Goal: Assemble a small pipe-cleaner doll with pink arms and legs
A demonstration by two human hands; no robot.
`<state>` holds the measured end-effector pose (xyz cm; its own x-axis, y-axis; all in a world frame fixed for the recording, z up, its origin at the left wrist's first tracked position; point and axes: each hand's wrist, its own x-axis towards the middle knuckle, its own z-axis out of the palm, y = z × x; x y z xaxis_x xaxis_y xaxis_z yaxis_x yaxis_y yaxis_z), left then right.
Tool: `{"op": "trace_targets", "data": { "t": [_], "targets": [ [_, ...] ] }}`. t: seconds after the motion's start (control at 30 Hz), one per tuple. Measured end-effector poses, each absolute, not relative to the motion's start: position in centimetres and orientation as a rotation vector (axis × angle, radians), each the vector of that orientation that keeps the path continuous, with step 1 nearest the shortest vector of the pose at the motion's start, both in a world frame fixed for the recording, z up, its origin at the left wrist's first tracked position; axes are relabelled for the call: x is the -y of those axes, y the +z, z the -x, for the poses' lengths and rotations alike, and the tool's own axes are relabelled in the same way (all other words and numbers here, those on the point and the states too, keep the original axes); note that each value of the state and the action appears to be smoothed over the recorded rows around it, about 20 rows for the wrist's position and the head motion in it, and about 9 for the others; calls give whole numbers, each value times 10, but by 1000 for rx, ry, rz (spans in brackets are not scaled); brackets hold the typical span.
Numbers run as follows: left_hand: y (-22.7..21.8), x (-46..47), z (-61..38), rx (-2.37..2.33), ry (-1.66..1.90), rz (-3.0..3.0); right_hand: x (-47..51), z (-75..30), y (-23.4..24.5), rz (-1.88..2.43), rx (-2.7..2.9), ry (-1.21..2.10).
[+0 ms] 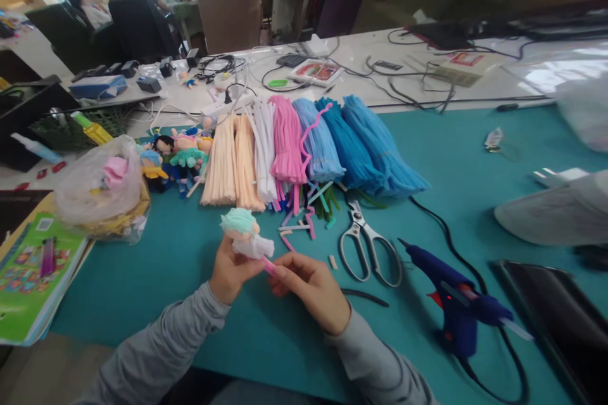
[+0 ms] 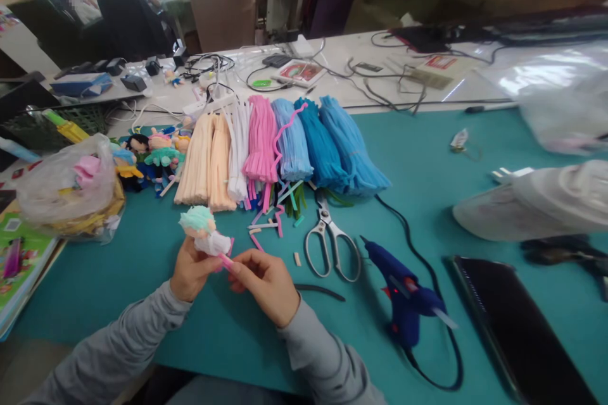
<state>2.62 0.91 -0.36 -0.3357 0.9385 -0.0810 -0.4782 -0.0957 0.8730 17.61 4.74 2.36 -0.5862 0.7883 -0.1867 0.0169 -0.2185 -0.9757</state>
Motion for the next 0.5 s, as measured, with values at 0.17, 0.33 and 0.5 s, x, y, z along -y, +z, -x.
{"op": "trace_targets", "data": {
  "t": [0.17,0.33,0.5],
  "targets": [
    [-11,-8,-26,-1066,1664,-833,-47,-176,21,973,1481,1731],
    [-10,-9,-19,-1279,1455,-1084,-46,-178,21,956,1505,1433],
    [-3,-9,-16,-1363,1390,-1094,-46,-180,21,860,1646,1114]
  ]
}}
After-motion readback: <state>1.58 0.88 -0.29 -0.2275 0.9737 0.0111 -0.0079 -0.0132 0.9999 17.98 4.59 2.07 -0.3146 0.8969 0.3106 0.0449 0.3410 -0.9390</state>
